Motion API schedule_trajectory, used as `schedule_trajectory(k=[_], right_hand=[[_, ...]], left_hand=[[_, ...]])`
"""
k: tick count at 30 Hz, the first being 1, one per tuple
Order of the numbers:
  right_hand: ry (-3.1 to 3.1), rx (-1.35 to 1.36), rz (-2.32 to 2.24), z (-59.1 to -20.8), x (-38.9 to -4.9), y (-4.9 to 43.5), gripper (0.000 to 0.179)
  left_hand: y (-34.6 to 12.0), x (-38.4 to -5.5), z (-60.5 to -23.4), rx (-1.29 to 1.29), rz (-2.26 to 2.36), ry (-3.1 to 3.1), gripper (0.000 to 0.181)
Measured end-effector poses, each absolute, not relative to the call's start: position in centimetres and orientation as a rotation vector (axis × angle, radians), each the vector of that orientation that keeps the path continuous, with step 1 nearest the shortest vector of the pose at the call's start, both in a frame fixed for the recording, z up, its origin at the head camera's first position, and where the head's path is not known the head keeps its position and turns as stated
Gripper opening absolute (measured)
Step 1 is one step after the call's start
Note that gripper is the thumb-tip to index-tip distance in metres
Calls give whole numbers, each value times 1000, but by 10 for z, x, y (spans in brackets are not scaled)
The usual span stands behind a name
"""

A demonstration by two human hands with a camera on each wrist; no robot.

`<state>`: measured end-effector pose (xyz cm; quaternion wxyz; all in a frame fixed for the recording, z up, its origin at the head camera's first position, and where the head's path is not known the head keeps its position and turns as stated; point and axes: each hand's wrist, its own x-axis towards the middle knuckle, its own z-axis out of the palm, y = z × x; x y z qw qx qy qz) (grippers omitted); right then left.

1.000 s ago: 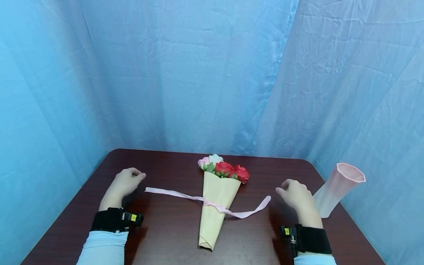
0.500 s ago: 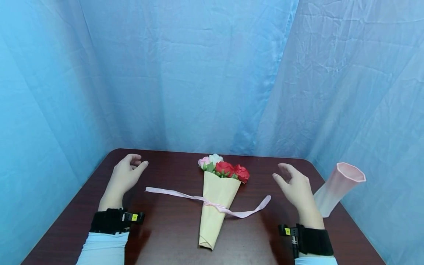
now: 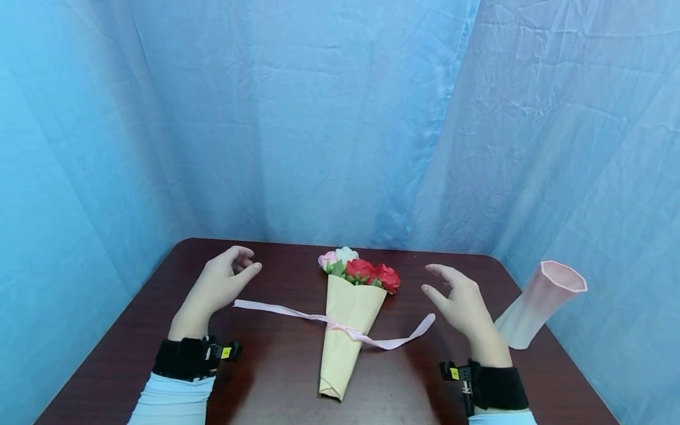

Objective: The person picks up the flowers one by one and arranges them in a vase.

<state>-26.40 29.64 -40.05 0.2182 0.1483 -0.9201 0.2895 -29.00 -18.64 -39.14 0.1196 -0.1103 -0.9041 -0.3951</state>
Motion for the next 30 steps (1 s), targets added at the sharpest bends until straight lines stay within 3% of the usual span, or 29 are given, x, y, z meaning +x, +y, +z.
schedule_trajectory(k=[30], right_hand=[[-2754, 528, 839, -411, -264, 251, 28]], left_hand=[[-127, -279, -393, -699, -1131, -2761, 29]])
